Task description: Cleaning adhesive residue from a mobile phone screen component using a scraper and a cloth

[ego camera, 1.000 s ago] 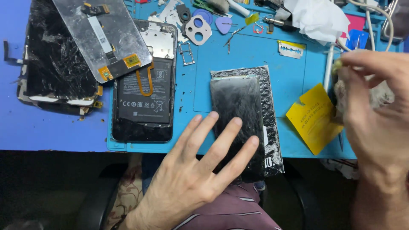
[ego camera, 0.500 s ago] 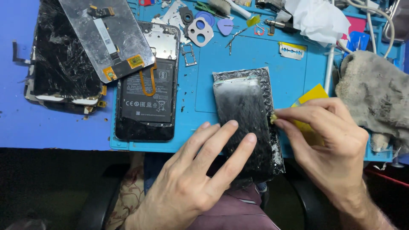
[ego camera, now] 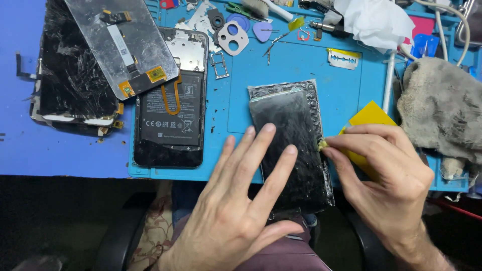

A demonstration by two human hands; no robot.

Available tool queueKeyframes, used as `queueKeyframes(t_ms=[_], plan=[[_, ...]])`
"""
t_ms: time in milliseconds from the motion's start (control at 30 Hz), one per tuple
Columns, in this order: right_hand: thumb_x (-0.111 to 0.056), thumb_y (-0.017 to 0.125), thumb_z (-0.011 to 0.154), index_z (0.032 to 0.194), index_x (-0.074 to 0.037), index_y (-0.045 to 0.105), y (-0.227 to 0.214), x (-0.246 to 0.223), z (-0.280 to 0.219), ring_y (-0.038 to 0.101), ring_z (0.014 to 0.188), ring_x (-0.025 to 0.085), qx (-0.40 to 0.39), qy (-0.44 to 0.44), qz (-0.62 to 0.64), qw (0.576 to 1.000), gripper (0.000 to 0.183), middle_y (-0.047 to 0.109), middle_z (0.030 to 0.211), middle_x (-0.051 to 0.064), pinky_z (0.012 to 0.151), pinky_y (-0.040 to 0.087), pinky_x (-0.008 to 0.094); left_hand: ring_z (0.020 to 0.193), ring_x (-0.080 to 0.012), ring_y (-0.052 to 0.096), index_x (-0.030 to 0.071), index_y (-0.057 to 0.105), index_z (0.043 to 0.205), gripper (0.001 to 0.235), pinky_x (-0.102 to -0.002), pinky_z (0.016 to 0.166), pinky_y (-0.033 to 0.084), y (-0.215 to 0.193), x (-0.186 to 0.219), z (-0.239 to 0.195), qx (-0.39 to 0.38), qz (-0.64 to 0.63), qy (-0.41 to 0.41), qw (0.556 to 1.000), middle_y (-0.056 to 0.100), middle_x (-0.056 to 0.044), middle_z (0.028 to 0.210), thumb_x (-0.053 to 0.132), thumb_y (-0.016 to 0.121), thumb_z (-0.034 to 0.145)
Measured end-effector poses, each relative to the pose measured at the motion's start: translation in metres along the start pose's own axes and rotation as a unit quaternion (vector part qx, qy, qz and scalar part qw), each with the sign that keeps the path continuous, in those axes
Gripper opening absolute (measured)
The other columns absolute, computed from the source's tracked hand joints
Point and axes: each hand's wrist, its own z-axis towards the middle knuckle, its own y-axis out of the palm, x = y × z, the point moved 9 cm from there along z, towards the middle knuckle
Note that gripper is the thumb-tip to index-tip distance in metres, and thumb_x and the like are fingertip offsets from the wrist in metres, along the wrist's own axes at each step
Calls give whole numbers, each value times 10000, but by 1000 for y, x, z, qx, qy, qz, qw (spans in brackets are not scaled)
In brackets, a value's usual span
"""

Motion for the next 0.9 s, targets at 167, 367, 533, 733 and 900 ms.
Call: queueKeyframes(t_ms=[167,367,533,733,900], plan=[[58,814,971,1041,23,773,1,5,-5,673,964,302,1,10,12,1000,88,757,980,99,947,555,384,1469,-518,449,-15,523,1473,837,-552,1226,423,-5,5,7,12,-59,26,998,482,-328,1532,423,919,880],[63,786,984,1021,37,764,-4,-4,-7,717,1016,365,10,-29,-4,1000,50,778,1024,112,967,559,413,1459,-601,434,23,576,1439,758,-638,1202,451,-11,4,9,40,-38,28,998,455,-286,1554,585,780,974],[71,799,960,1018,50,758,-4,-1,-10,725,1012,355,13,-21,12,1000,74,776,1022,132,967,569,404,1382,-488,583,-6,592,1408,617,-578,1186,505,-15,1,10,67,-70,8,995,503,-310,1490,424,775,1004],[99,786,957,1047,73,735,-9,-1,-7,740,938,304,10,2,34,999,107,758,1014,191,920,563,397,1317,-495,565,-8,686,1248,532,-608,1119,506,-15,5,15,83,-66,12,994,607,-252,1382,454,723,985],[53,830,1034,1275,90,659,-13,14,-8,731,1017,319,14,27,-13,999,298,766,1110,212,990,555,411,1235,-428,605,0,710,1269,712,-651,1128,453,-15,10,23,93,-32,39,994,667,-206,1312,605,424,1027]])
